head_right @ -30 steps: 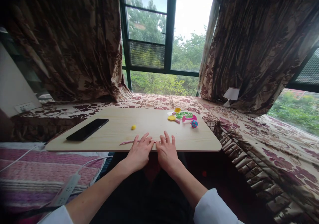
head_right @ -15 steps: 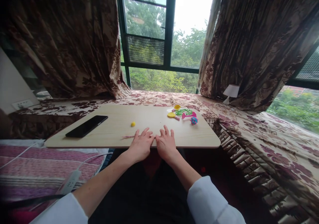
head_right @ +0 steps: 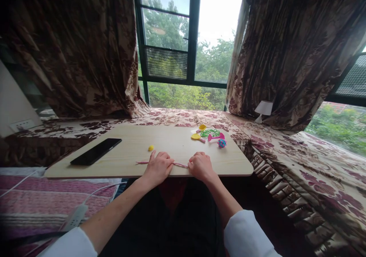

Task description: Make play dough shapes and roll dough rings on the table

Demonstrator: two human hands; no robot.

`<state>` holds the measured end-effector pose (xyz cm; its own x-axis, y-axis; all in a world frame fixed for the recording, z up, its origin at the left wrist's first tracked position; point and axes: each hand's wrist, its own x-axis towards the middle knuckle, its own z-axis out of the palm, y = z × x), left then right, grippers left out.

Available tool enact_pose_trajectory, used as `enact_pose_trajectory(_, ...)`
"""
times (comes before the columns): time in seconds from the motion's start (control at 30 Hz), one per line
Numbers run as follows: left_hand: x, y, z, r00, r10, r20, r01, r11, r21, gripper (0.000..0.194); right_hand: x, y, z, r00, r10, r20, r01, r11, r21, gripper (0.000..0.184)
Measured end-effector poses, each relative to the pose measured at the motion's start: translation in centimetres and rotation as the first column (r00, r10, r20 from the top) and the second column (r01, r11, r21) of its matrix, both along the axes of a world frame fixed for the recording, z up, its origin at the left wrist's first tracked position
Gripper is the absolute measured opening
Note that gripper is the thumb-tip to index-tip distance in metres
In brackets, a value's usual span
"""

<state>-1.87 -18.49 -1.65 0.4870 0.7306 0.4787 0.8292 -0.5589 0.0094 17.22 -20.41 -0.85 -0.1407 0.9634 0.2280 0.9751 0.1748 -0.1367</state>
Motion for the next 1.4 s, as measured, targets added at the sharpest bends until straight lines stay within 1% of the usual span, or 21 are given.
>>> enact_pose_trajectory(0.13,0.3,-0.2,0.1,0.999,0.005,0.042,-0.006,1.000,0.008,0.024,-0.3,-0.5,-0.3,0.999,0.016,-0.052,-0.013,0.997,0.074,0.022)
enact_pose_trajectory(0.23,-0.8,-0.1,0.2,0.994,0.041,0.099,-0.041,0.999,-0.003,0.024,-0.2,-0.8,-0.5,0.998,0.028,-0.048,-0.021,0.992,0.123,0.023)
enact_pose_trajectory(0.33,-4.0,0.4,0.3,0.979,0.150,0.138,-0.151,0.988,-0.002,0.028,-0.3,-1.2,-0.8,0.996,0.087,-0.036,-0.081,0.987,0.136,0.031)
enact_pose_trajectory(0.4,-6.8,0.9,0.1,0.959,0.249,0.133,-0.249,0.968,-0.015,0.029,-0.4,-1.3,-1.0,0.992,0.116,-0.042,-0.110,0.987,0.121,0.027)
enact_pose_trajectory(0.47,-9.2,1.5,-0.1,0.945,0.306,0.113,-0.301,0.952,-0.060,0.030,-0.6,-1.2,-1.2,0.991,0.115,-0.070,-0.107,0.988,0.110,0.023)
enact_pose_trajectory(0.57,-11.2,2.0,-0.3,0.945,0.308,0.113,-0.290,0.945,-0.153,0.026,-0.9,-0.6,-1.2,0.990,0.077,-0.117,-0.064,0.992,0.110,0.020)
enact_pose_trajectory(0.67,-11.6,2.4,-0.1,0.945,0.282,0.167,-0.243,0.944,-0.223,0.021,-1.1,0.1,-1.1,0.991,0.041,-0.124,-0.025,0.992,0.121,0.018)
enact_pose_trajectory(0.77,-11.5,2.5,0.4,0.939,0.267,0.216,-0.216,0.947,-0.236,0.017,-1.0,0.5,-1.1,0.985,0.049,-0.165,-0.023,0.988,0.153,0.017)
enact_pose_trajectory(0.83,-11.6,2.5,0.6,0.932,0.267,0.245,-0.206,0.947,-0.247,0.016,-0.8,0.6,-1.2,0.961,0.065,-0.269,-0.023,0.987,0.156,0.018)
enact_pose_trajectory(0.87,-11.6,2.4,0.7,0.927,0.269,0.261,-0.202,0.945,-0.257,0.017,-0.7,0.7,-1.2,0.934,0.076,-0.348,-0.027,0.990,0.141,0.018)
enact_pose_trajectory(0.9,-11.6,2.3,0.8,0.922,0.273,0.273,-0.200,0.943,-0.267,0.018,-0.6,0.7,-1.2,0.893,0.088,-0.441,-0.040,0.992,0.118,0.019)
enact_pose_trajectory(0.97,-11.6,2.1,0.9,0.901,0.276,0.336,-0.172,0.936,-0.308,0.021,-0.5,0.9,-1.1,0.769,0.114,-0.628,-0.093,0.993,0.066,0.019)
enact_pose_trajectory(1.0,-11.5,2.0,1.0,0.874,0.272,0.404,-0.134,0.932,-0.337,0.023,-0.4,1.0,-1.0,0.694,0.121,-0.709,-0.122,0.991,0.049,0.019)
enact_pose_trajectory(1.03,-11.5,1.9,1.1,0.828,0.268,0.493,-0.080,0.926,-0.369,0.024,-0.4,1.0,-0.8,0.619,0.121,-0.776,-0.144,0.989,0.039,0.021)
enact_pose_trajectory(1.07,-11.3,1.7,1.2,0.761,0.267,0.591,-0.012,0.917,-0.399,0.024,-0.3,1.0,-0.7,0.546,0.113,-0.830,-0.156,0.987,0.032,0.022)
enact_pose_trajectory(1.1,-11.2,1.4,1.3,0.676,0.273,0.685,0.063,0.904,-0.423,0.025,-0.3,1.0,-0.5,0.479,0.101,-0.872,-0.159,0.987,0.027,0.024)
enact_pose_trajectory(1.17,-10.8,0.8,1.5,0.504,0.302,0.809,0.186,0.877,-0.443,0.026,-0.3,0.8,-0.1,0.357,0.074,-0.931,-0.159,0.987,0.017,0.026)
enact_pose_trajectory(1.27,-10.0,-0.1,1.8,0.247,0.360,0.900,0.338,0.838,-0.428,0.024,-0.7,0.2,0.3,0.199,0.048,-0.979,-0.183,0.983,0.011,0.027)
enact_pose_trajectory(1.33,-9.4,-0.7,2.0,0.047,0.397,0.917,0.458,0.807,-0.373,0.022,-1.3,-0.3,0.3,0.106,0.027,-0.994,-0.201,0.980,0.005,0.028)
enact_pose_trajectory(1.37,-9.1,-0.9,2.1,-0.044,0.414,0.909,0.516,0.788,-0.334,0.021,-1.7,-0.5,0.2,0.065,0.015,-0.998,-0.207,0.978,0.001,0.029)
enact_pose_trajectory(1.4,-8.8,-1.2,2.2,-0.119,0.428,0.896,0.565,0.771,-0.294,0.019,-2.0,-0.6,0.2,0.031,0.004,-1.000,-0.211,0.978,-0.002,0.030)
